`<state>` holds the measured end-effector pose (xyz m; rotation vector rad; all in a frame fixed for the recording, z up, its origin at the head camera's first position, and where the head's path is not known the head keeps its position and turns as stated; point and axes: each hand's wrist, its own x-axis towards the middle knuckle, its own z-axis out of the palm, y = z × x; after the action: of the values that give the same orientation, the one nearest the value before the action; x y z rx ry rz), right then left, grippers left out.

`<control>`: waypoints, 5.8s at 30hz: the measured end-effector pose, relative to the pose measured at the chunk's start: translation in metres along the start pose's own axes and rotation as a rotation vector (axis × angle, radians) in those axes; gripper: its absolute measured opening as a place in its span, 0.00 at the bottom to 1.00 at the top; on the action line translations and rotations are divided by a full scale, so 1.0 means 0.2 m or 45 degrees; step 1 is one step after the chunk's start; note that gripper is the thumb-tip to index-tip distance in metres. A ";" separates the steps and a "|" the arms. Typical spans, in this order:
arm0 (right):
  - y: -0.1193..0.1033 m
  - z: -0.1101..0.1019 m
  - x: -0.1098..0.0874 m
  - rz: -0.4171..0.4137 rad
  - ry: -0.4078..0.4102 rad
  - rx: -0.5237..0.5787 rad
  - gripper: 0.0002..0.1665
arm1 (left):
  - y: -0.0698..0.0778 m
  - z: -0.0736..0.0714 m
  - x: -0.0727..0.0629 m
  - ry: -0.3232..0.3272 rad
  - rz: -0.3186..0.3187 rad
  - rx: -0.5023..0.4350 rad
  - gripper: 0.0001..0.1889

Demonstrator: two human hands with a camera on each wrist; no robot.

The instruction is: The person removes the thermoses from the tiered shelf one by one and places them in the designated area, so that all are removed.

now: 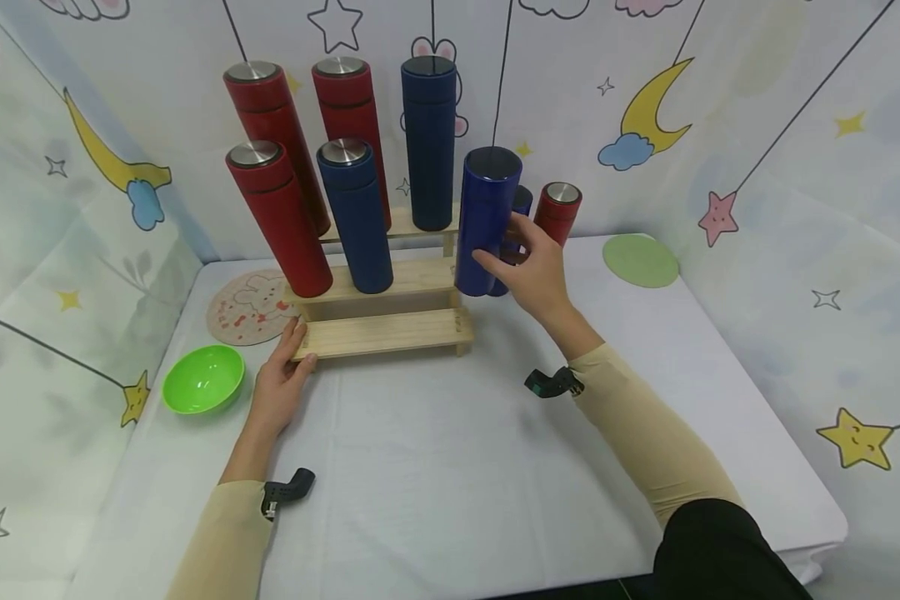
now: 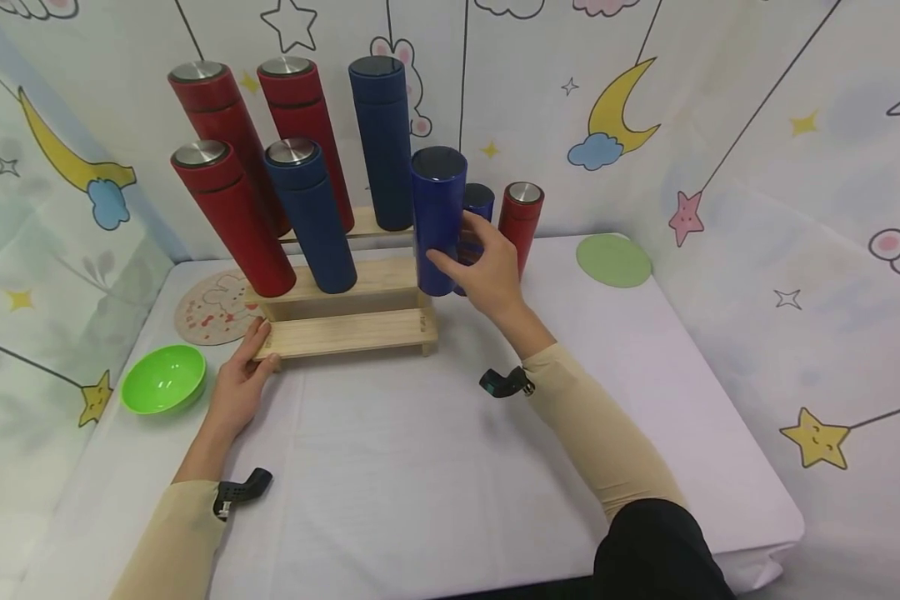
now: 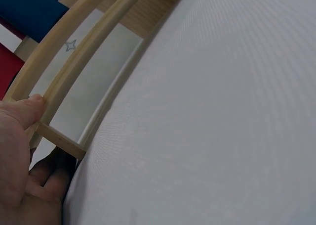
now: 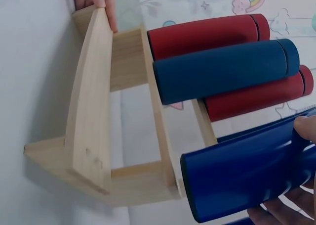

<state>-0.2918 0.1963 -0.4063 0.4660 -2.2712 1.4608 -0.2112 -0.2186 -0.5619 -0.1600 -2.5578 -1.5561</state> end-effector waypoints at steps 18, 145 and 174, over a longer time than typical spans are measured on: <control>0.06 -0.26 -0.08 0.049 0.073 -0.036 0.37 | 0.01 -0.01 0.00 0.003 0.019 -0.007 0.33; -0.03 -0.22 0.08 -0.068 0.135 0.203 0.37 | -0.01 -0.01 0.00 -0.007 0.013 -0.020 0.33; -0.16 0.35 0.16 -0.141 -0.281 0.181 0.41 | 0.00 -0.01 -0.01 -0.004 0.032 -0.004 0.33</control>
<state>-0.3143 0.1166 -0.3911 0.8198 -2.2714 1.5892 -0.2092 -0.2208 -0.5620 -0.1941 -2.5463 -1.5524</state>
